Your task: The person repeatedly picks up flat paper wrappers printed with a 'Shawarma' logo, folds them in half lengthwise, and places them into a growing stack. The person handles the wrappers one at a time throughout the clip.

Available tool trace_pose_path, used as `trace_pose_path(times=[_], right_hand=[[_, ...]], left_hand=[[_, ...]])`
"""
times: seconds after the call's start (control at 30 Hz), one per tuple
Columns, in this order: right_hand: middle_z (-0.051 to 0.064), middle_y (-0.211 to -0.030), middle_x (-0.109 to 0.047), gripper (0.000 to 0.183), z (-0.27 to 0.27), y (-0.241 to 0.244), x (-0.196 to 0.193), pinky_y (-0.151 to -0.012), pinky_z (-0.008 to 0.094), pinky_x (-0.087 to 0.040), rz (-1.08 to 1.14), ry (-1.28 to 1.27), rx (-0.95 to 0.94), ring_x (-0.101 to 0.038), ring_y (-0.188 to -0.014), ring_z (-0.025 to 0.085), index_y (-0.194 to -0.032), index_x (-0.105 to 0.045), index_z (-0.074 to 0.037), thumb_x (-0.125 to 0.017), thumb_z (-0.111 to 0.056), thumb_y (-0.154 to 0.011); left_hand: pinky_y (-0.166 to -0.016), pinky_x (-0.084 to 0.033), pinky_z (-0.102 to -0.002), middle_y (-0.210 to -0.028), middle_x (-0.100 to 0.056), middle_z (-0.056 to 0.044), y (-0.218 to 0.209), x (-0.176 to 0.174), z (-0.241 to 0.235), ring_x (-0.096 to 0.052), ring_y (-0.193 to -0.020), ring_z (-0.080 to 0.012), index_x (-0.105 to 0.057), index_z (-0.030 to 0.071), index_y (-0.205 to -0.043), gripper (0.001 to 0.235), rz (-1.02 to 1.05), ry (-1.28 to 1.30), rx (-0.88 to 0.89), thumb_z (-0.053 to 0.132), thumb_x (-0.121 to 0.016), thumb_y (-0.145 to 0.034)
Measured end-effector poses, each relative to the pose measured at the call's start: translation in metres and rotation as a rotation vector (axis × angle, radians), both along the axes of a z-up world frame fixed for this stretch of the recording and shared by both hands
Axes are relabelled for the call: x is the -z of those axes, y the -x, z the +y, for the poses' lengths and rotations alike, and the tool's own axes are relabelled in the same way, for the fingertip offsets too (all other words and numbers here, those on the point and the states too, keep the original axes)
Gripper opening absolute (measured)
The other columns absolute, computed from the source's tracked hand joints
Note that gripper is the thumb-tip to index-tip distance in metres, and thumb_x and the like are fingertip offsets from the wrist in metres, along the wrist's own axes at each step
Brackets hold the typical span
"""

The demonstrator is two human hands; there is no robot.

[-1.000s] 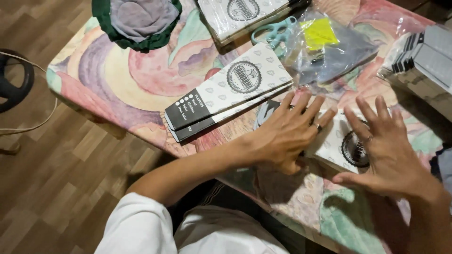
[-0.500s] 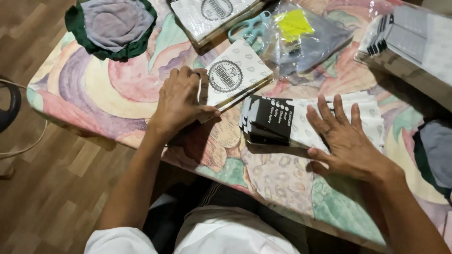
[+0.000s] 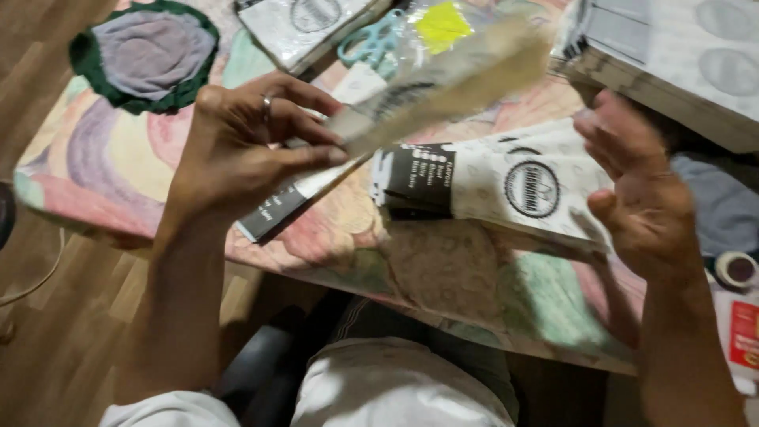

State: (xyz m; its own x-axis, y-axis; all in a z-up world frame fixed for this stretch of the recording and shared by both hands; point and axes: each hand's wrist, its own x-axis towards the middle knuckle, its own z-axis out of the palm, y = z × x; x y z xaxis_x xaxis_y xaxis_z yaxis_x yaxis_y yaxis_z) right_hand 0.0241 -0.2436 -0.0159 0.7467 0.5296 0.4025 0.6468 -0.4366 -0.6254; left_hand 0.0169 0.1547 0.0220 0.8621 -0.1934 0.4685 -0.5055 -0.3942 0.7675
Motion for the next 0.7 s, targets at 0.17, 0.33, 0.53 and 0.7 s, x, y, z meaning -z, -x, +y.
trace_pose_path(times=[0.17,0.33,0.53,0.7], right_hand=[[0.031,-0.166,-0.034,0.079,-0.017,0.014,-0.009,-0.143,0.056,-0.039,-0.212,-0.421,-0.104,-0.036,-0.166,0.047,-0.157,-0.029,0.002,-0.059,-0.018,-0.086],[0.025,-0.139,-0.057,0.058,-0.051,0.042,0.004,-0.116,0.044,-0.066,-0.119,-0.341,-0.002,-0.056,-0.152,0.039,-0.128,-0.044,-0.004,-0.079,-0.007,-0.081],[0.045,-0.152,-0.042,0.047,-0.038,0.081,0.007,-0.12,0.058,-0.052,-0.138,-0.252,0.206,-0.051,-0.144,0.054,-0.085,-0.039,-0.001,-0.08,0.001,-0.063],[0.04,-0.154,-0.029,0.014,-0.177,0.095,0.056,-0.134,0.065,-0.043,-0.457,-0.034,-0.052,-0.012,-0.171,0.047,-0.1,-0.062,-0.017,-0.057,-0.004,-0.1]], left_hand=[[-0.074,-0.061,-0.023,-0.093,-0.077,-0.013,0.001,-0.008,-0.048,-0.075,-0.093,-0.0154,-0.077,0.008,-0.076,0.021,0.321,0.181,0.251,0.012,-0.093,-0.065],[-0.075,-0.059,-0.029,-0.079,-0.076,-0.013,-0.007,0.024,-0.088,-0.076,-0.1,-0.0201,-0.077,0.007,-0.067,0.02,0.603,0.219,0.352,0.014,-0.095,-0.059],[-0.077,-0.061,-0.03,-0.076,-0.078,-0.014,-0.007,0.041,-0.113,-0.075,-0.106,-0.0217,-0.078,0.005,-0.066,0.02,0.774,0.19,0.47,0.013,-0.094,-0.058],[-0.073,-0.068,-0.024,-0.086,-0.082,-0.006,-0.039,0.02,-0.126,-0.082,-0.099,-0.0147,-0.071,0.012,-0.068,0.018,0.626,-0.01,0.357,0.016,-0.088,-0.074]])
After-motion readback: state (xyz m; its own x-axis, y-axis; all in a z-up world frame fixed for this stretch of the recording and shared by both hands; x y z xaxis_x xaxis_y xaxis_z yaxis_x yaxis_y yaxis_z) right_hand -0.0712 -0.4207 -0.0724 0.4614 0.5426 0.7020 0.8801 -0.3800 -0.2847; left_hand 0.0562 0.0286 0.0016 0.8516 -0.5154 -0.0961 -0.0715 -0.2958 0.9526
